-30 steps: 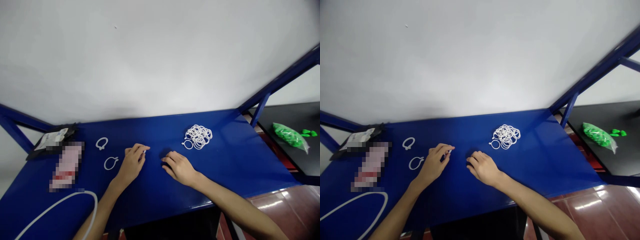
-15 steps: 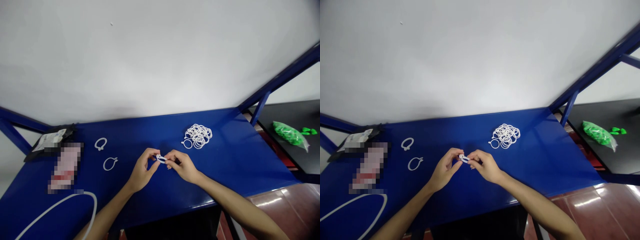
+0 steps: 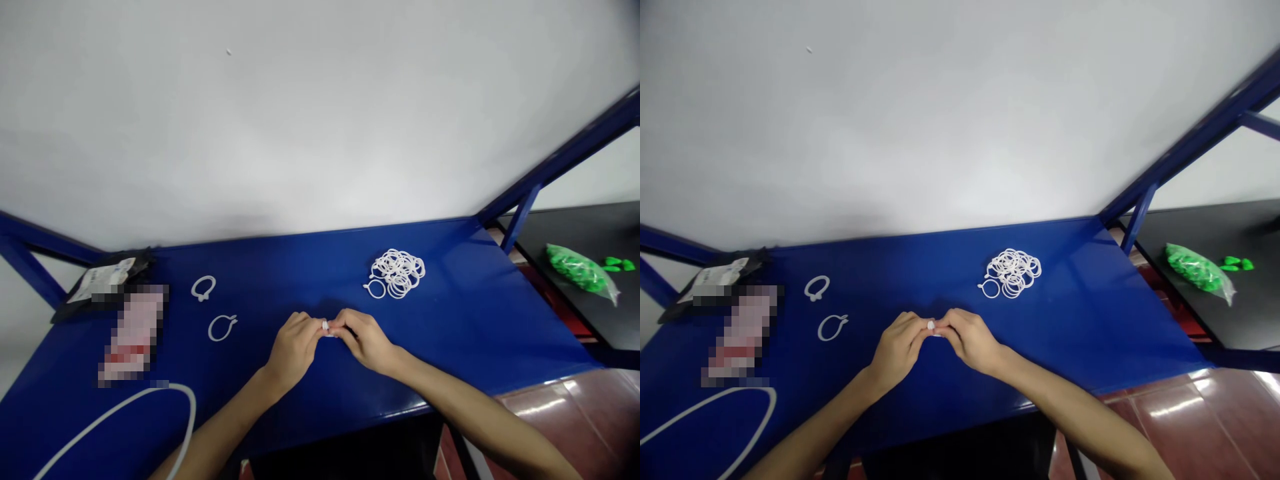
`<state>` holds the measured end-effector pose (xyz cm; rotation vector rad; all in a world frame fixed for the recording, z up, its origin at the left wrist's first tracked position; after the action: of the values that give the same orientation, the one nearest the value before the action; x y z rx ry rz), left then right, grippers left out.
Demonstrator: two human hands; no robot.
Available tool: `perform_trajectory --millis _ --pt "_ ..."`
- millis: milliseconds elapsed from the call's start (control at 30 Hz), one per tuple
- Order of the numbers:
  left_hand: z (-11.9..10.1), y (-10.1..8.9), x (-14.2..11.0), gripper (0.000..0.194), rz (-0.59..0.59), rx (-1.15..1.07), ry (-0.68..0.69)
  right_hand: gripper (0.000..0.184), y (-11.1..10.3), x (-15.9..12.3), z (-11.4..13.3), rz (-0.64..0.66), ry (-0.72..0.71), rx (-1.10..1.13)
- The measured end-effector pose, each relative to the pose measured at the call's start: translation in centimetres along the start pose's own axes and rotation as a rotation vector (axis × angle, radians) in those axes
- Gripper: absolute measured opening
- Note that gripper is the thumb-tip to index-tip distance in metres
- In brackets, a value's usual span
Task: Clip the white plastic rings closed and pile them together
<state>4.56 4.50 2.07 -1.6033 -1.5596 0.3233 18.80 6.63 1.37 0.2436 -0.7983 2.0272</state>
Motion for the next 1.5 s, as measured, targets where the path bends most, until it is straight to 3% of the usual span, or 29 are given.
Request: perform_trajectory --millis 133,267,333,467,533,667,800,1000,1100,1300,1500 --pt "-1.5 -0.2 -0.2 0.023 -0.069 0.119 0.192 0.014 0.5 -0.2 0.5 0.036 -0.075 -0.074" --pt "-0.9 -0.3 0.4 0.014 0.023 0.228 0.229 0.013 -0.3 0.4 0.5 0.08 -0.125 -0.192" --pt "0.5 -1.2 1.1 0.02 0.046 0.354 0.121 0.012 -1.7 0.9 0.3 0.068 -0.126 -0.344" --pt "5.2 -5.7 1.7 0.045 -0.021 0.748 -0.345 0.017 -6.1 0.9 -1.1 -0.023 0.0 -0.762" --pt "7.3 -7.8 1.4 0.055 0.021 0.89 -0.53 0.021 -7.6 0.5 -2.0 -0.033 0.065 -0.952" --pt "9.7 -8.9 0.9 0.059 0.172 0.937 -0.682 0.021 -8.5 -0.2 -3.2 0.028 0.119 -1.137" --pt "9.6 -7.4 1.2 0.055 0.19 0.775 -0.622 0.015 -8.7 -0.2 -3.2 0.037 0.146 -1.103" --pt "7.9 -4.6 1.3 0.04 0.224 0.266 -0.372 0.016 -8.5 0.5 -1.5 -0.083 0.109 -0.966" --pt "8.1 -4.9 1.2 0.038 0.206 0.268 -0.296 0.017 -7.1 0.8 -1.0 -0.066 0.065 -0.842" --pt "10.0 -5.4 1.2 0.02 0.227 0.431 -0.318 0.017 -3.0 1.0 -0.3 0.096 -0.051 -0.638" --pt "7.2 -3.7 1.5 0.012 0.271 0.223 -0.266 0.021 -0.3 0.8 0.9 0.174 -0.121 -0.501"
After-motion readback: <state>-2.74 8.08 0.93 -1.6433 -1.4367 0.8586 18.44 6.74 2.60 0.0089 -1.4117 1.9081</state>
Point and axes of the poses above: each hand's wrist, its own x-axis towards the middle knuckle, its own y-axis out of the palm, z = x × y, the point moved 7 cm from there along x, towards the middle knuckle, and after that the axes turned 10 degrees about -y, right-handed, at the moved point
